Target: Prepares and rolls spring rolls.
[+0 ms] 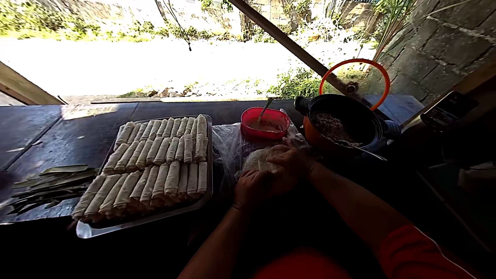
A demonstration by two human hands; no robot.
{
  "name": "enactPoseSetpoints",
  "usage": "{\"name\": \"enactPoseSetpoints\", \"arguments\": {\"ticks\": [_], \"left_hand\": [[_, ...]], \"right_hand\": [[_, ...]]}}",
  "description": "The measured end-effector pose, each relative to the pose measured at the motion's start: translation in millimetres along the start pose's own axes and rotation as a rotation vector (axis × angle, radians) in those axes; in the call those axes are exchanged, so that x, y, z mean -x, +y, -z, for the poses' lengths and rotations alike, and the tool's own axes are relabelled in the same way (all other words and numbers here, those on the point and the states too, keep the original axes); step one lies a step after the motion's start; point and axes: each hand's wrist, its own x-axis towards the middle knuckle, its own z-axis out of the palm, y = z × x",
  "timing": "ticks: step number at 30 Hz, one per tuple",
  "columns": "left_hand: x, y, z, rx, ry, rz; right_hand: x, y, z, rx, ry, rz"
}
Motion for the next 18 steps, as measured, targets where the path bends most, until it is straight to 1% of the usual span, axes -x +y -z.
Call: {"name": "enactPoseSetpoints", "arguments": {"ticks": [3, 5, 7, 9, 11, 13, 15, 16, 18], "left_hand": [[0.5, -0.6, 0.5, 0.0, -0.01, 0.002], [0.3, -1.0, -0.2, -0.004, -0.011, 0.004], [0.6, 0.2, -0.3, -0.004, -0.012, 0.004], [0.5, 1.1, 0.3, -0.004, -0.009, 0.003], [1.5, 1.1, -0.1, -0.004, -0.008, 0.004], [0.7, 0.6, -0.8, -0.001, -0.006, 0.001], [0.6, 1.3, 0.1, 0.005, -0.011, 0.003], [0.5, 1.1, 0.4, 0.003, -0.01, 0.003], [1.3, 0.8, 0.3, -0.006, -0.009, 0.002]], "right_hand": [[3.0, 9.9, 5.0, 0.012, 0.197, 0.026], [6.6, 9.5, 4.3, -0.015, 0.246, 0.028], [10.5, 6.5, -0.7, -0.04, 0.236, 0.027], [13.8, 8.3, -9.1, -0.031, 0.164, 0.007], [17.8, 12.1, -16.0, -0.017, 0.151, -0.023], [21.6, 15.3, -15.2, -0.002, 0.231, -0.039], [26.6, 14.9, -13.8, 0.0, 0.305, -0.012], [27.5, 14.1, -13.6, -0.004, 0.289, 0.005], [26.8, 13.6, -15.5, 0.015, 0.198, 0.014]]}}
